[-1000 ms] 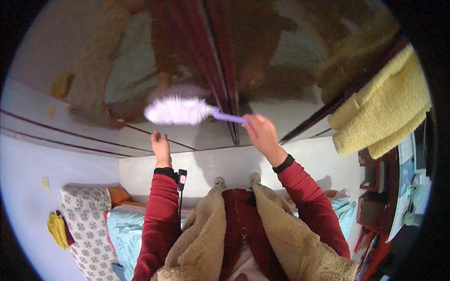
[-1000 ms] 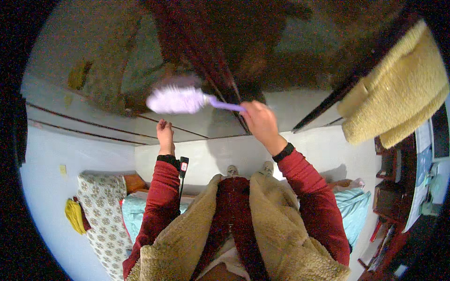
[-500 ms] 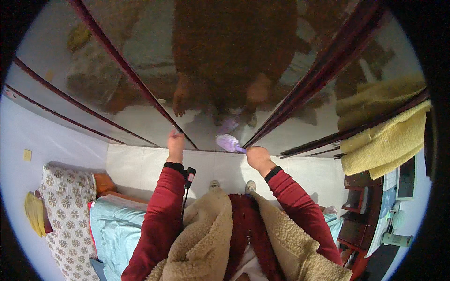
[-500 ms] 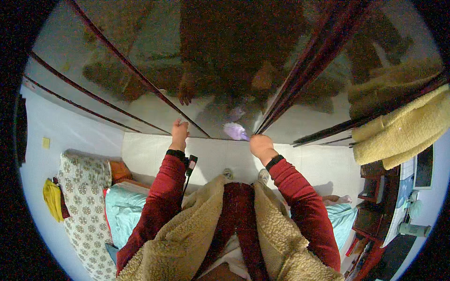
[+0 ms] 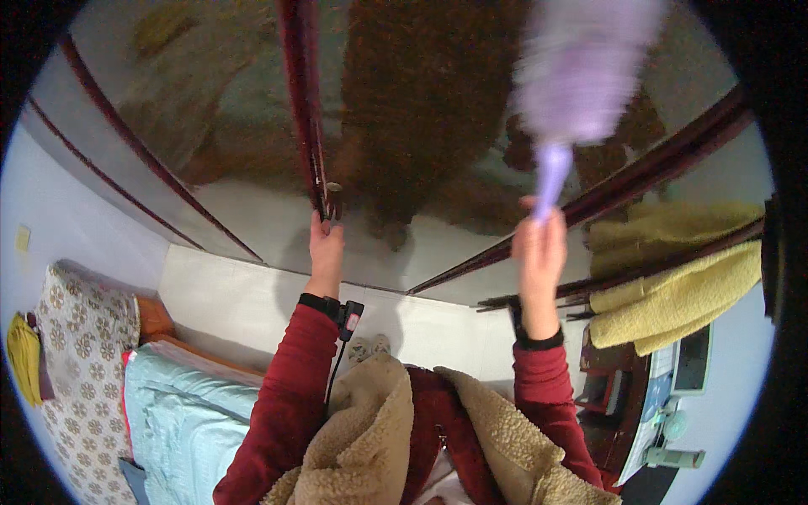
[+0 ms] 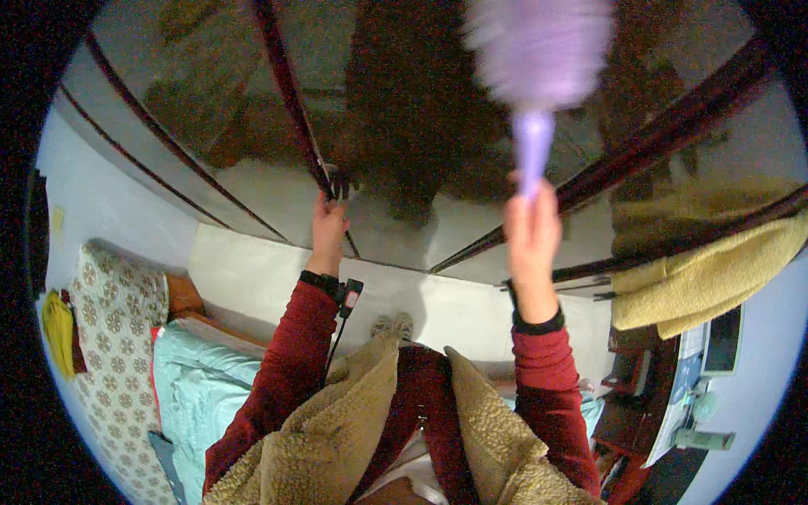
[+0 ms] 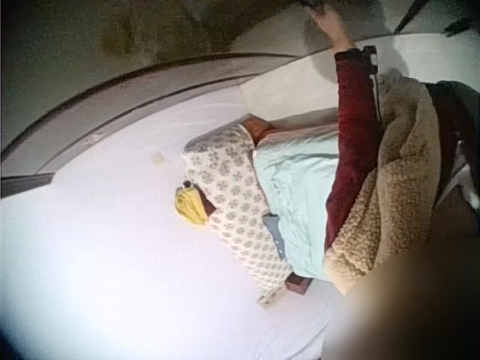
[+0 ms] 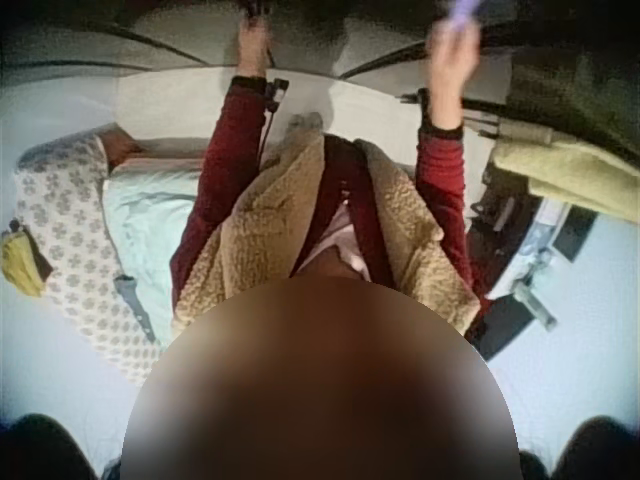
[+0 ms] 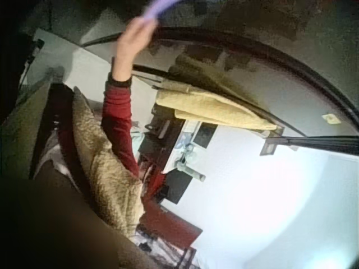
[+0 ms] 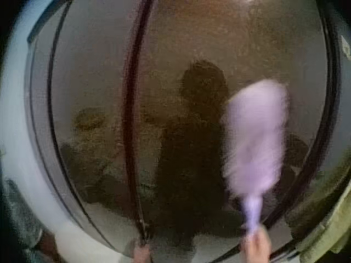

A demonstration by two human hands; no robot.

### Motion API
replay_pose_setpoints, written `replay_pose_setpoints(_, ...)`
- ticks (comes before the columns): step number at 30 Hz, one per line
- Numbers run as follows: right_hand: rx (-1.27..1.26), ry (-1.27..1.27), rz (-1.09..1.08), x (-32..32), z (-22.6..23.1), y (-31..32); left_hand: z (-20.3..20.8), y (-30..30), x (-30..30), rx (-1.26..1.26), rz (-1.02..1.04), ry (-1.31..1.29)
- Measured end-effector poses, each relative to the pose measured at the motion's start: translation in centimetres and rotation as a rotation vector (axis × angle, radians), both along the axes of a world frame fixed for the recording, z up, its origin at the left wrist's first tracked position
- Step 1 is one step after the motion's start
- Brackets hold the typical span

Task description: The person uses a purple duster to wipe the surface of a dark wooden wardrobe and the adjacent wall in a bedroom. They repeatedly sweep the duster across the wardrobe doors and side panels, occasionally moving to the nearby wall and back.

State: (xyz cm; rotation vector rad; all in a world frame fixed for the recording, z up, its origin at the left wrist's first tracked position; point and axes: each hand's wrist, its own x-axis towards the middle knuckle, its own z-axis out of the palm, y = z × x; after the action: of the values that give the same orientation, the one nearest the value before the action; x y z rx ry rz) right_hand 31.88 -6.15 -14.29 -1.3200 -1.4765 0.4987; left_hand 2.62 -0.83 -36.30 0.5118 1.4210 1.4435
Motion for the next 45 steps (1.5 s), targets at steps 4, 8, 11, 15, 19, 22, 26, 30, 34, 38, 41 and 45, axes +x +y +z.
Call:
replay_pose_setpoints(4,-0.45,-0.876,0.3,-1.7,-4.8,-1.3,3.1,0.9,-0.9,0.251,0.167,0.139)
replay_pose_setpoints(8,-0.32,-0.917,0.356,-0.8,-2.4,-2.6,7.6,0.3,-1.0,0.429,0.307,0.311)
replay_pose_setpoints(11,0.089,-0.585,0.3,1.6,3.0,-2.5,12.6,-0.1,0.1,0.571,0.239,0.371)
replay_pose_setpoints(15,0.414,0.098,-0.099,3.5,7.2,-1.8,18.1,-0.4,2.7,0.593,0.169,0.549)
replay_pose_setpoints(19,0.265,-0.122,0.114,3.5,6.0,-1.9,21.7,-1.2,4.0,0.699,0.177,0.716)
replay_pose_setpoints(22,0.083,-0.46,0.42,4.1,5.7,-2.1,24.3,-1.4,4.4,0.673,0.189,0.793)
replay_pose_setpoints(26,0.447,-0.091,0.082,5.2,8.1,-1.9,27.8,-2.1,5.8,0.922,0.2,0.89)
replay_pose_setpoints(30,0.328,0.193,0.057,4.8,10.4,-1.5,31.0,-1.7,7.3,1.029,0.185,1.05)
replay_pose_setpoints(34,0.401,-0.233,0.494,4.5,11.5,-1.0,33.3,-1.4,7.8,1.084,0.198,1.142)
replay_pose_setpoints(38,0.765,-0.077,-0.048,4.7,12.3,-0.5,34.7,-1.5,8.0,1.06,0.205,1.264)
replay_pose_setpoints(41,0.569,-0.186,0.16,4.9,13.1,-0.7,35.6,-1.2,8.5,1.091,0.185,1.335)
replay_pose_setpoints(45,0.479,-0.198,0.363,5.2,14.9,-0.3,37.9,-0.5,8.7,1.117,0.213,1.427)
